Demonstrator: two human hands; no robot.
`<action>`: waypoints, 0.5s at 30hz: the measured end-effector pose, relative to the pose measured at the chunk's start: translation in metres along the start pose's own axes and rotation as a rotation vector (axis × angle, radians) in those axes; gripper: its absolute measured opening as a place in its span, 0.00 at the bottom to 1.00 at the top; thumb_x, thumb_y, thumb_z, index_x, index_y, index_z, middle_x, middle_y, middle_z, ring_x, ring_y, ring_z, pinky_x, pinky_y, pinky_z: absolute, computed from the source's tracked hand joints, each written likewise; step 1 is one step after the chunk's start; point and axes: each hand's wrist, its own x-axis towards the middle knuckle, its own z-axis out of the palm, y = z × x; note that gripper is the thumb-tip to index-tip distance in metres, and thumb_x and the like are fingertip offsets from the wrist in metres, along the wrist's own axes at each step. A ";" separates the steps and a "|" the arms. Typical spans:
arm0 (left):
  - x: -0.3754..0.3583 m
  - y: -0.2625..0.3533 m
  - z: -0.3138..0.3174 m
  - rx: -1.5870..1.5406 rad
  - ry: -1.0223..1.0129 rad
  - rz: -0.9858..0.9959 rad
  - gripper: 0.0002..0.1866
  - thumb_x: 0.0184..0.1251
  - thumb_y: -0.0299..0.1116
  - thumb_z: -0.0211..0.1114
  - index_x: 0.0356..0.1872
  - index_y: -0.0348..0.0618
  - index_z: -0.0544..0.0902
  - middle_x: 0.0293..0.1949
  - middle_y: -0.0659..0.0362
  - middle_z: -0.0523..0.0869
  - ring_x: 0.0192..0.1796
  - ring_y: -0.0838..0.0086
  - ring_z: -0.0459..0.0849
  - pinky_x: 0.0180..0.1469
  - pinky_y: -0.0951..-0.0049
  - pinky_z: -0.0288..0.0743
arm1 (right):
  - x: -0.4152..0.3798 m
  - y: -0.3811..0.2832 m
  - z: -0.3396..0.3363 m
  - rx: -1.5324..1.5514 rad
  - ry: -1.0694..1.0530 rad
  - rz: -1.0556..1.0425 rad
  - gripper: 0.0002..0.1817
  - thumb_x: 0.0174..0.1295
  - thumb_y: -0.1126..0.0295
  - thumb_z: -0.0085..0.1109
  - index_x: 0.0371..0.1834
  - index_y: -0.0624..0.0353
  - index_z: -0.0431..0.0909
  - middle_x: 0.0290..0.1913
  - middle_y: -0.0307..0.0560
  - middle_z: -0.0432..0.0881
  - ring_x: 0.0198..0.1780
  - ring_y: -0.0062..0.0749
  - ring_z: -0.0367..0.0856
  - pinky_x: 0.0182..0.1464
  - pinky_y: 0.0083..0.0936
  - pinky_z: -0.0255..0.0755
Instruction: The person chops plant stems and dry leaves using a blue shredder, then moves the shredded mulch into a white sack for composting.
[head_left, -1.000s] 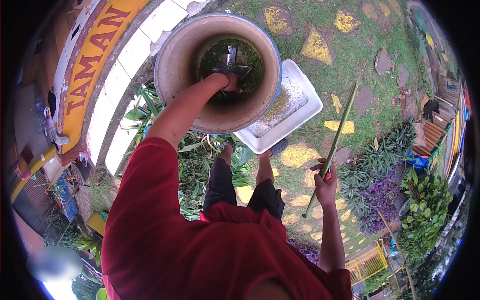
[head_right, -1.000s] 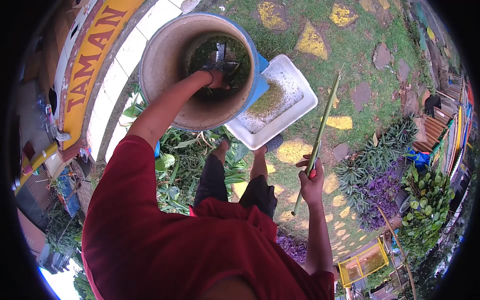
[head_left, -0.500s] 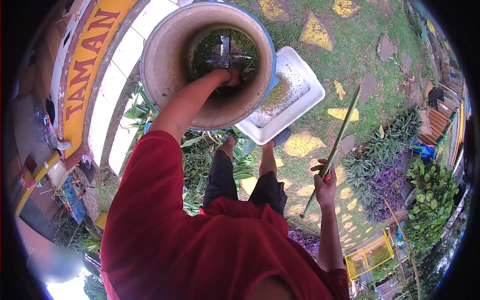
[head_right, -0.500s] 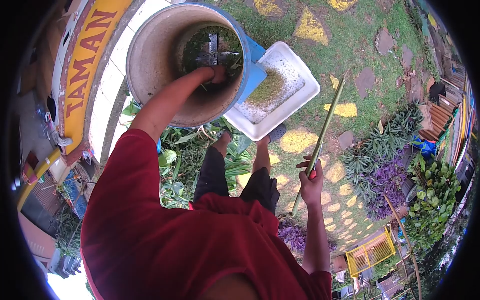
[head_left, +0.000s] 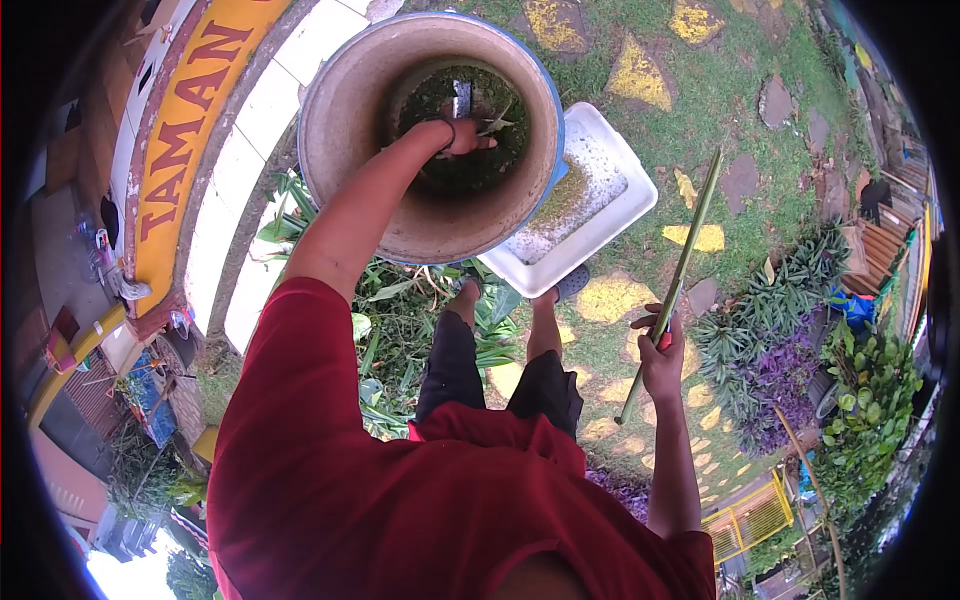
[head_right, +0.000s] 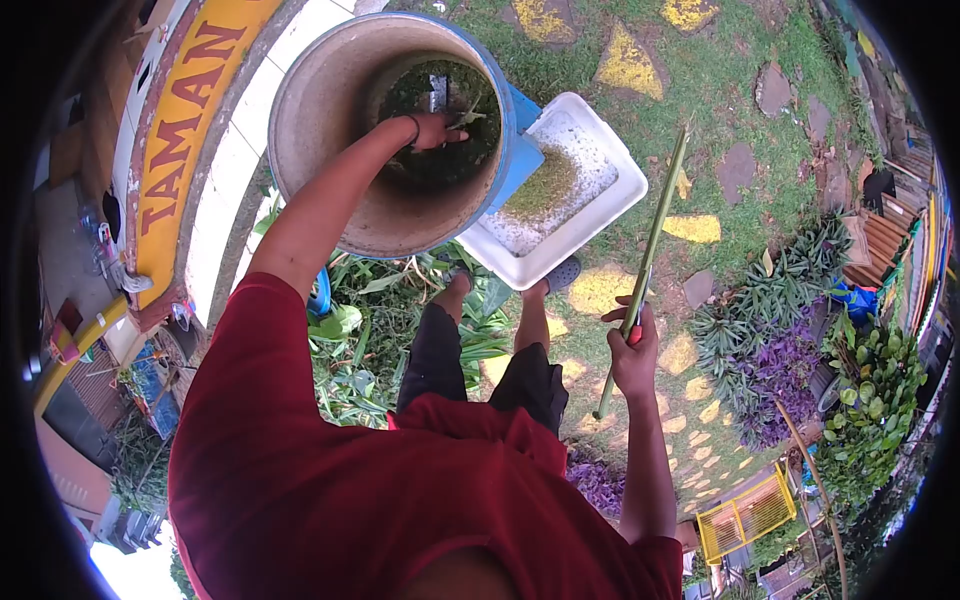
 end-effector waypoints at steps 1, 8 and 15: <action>0.003 0.015 0.012 0.114 -0.051 -0.064 0.37 0.73 0.66 0.54 0.53 0.36 0.83 0.41 0.47 0.90 0.50 0.56 0.87 0.57 0.57 0.77 | -0.003 0.004 0.000 -0.011 -0.002 -0.010 0.27 0.52 0.85 0.49 0.59 0.58 0.73 0.41 0.41 0.82 0.30 0.15 0.66 0.34 0.18 0.64; 0.063 -0.021 0.091 0.112 -0.101 -0.120 0.23 0.64 0.40 0.64 0.52 0.30 0.84 0.50 0.41 0.88 0.54 0.50 0.88 0.56 0.57 0.80 | -0.023 0.027 -0.005 0.031 0.037 0.086 0.27 0.54 0.85 0.50 0.60 0.59 0.72 0.41 0.42 0.82 0.30 0.15 0.67 0.34 0.18 0.63; 0.032 -0.018 0.071 0.156 -0.150 0.043 0.30 0.65 0.44 0.64 0.60 0.29 0.80 0.54 0.40 0.87 0.57 0.49 0.86 0.59 0.58 0.79 | -0.022 0.030 -0.005 0.027 0.012 0.028 0.27 0.56 0.86 0.48 0.62 0.58 0.71 0.42 0.40 0.81 0.28 0.12 0.66 0.28 0.14 0.62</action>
